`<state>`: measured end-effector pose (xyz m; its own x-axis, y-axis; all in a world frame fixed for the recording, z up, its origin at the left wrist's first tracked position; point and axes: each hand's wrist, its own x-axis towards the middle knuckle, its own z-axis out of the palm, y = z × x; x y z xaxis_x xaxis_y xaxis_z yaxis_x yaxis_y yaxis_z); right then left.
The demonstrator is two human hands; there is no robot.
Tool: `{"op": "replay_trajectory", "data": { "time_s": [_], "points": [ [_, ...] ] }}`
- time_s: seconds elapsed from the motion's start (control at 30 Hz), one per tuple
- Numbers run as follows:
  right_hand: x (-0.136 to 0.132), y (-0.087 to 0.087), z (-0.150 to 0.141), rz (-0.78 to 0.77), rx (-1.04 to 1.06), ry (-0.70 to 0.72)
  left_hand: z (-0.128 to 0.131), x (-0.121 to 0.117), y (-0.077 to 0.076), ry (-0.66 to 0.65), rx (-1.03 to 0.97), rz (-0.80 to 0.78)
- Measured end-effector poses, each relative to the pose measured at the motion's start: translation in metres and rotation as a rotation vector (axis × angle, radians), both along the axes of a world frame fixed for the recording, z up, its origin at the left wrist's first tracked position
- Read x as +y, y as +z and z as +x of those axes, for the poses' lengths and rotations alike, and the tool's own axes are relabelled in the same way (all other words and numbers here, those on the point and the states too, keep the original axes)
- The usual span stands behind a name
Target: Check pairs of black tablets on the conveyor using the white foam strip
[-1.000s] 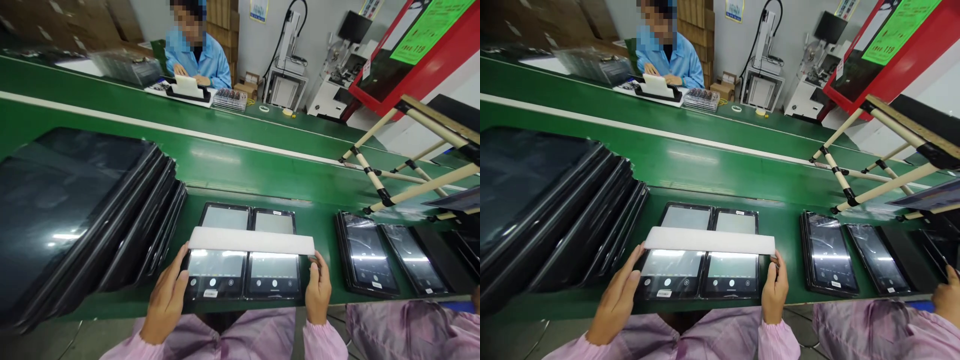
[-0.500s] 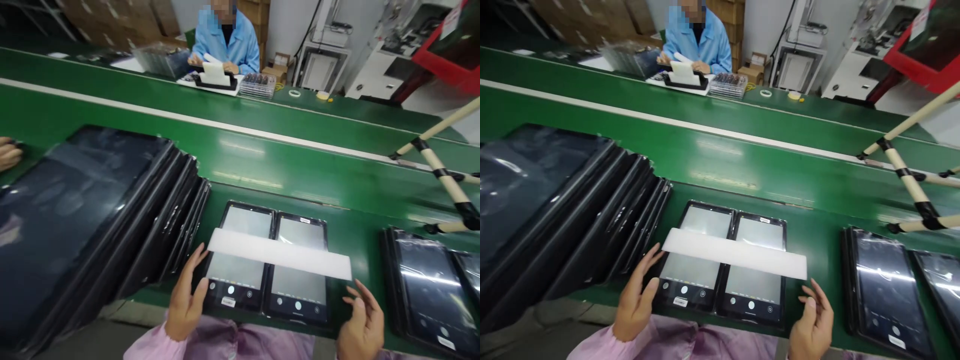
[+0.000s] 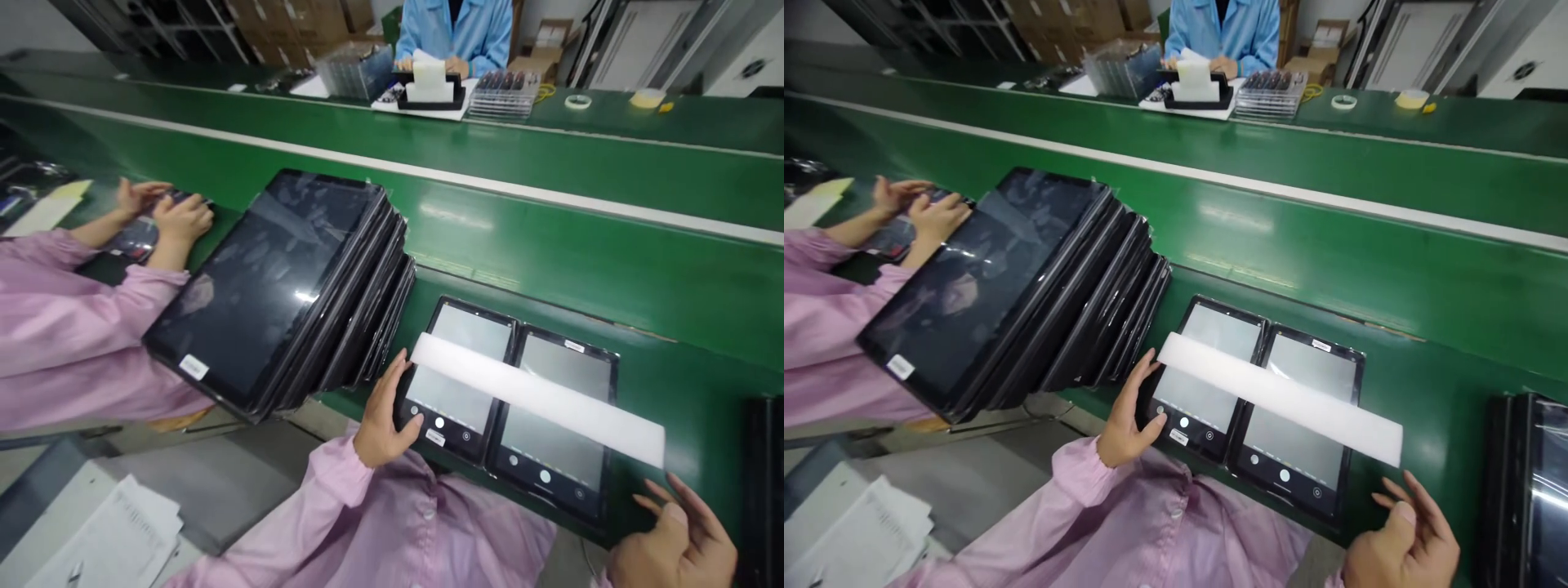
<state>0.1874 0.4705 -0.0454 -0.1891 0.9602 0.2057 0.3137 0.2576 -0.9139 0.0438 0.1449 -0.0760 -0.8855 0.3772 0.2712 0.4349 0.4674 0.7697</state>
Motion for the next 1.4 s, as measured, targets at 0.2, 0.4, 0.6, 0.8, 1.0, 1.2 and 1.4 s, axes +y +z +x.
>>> {"op": "replay_trajectory", "data": {
  "time_s": [0.2, 0.4, 0.6, 0.8, 1.0, 1.2, 1.4],
  "points": [
    [0.004, -0.009, 0.006, 0.084, 0.008, 0.061, -0.002, 0.003, -0.003, 0.003, 0.041, -0.048],
    [0.007, -0.016, 0.009, 0.143, 0.05, 0.119, -0.003, 0.01, 0.001, 0.008, 0.021, -0.034],
    [0.01, -0.02, 0.013, 0.16, 0.06, 0.132, -0.004, 0.018, 0.009, 0.054, 0.004, -0.091],
    [0.011, -0.025, 0.014, 0.166, 0.066, 0.136, -0.006, 0.009, 0.0, 0.029, -0.018, 0.081],
    [0.015, -0.029, 0.014, 0.156, 0.082, 0.158, -0.007, 0.005, -0.014, 0.078, -0.01, 0.191],
    [0.005, -0.026, 0.017, -0.098, 0.079, 0.278, -0.006, 0.004, -0.018, 0.1, 0.005, 0.24],
    [-0.024, -0.034, 0.014, -0.191, 0.118, 0.381, -0.002, 0.002, -0.023, 0.119, 0.002, 0.246]
  ]
}}
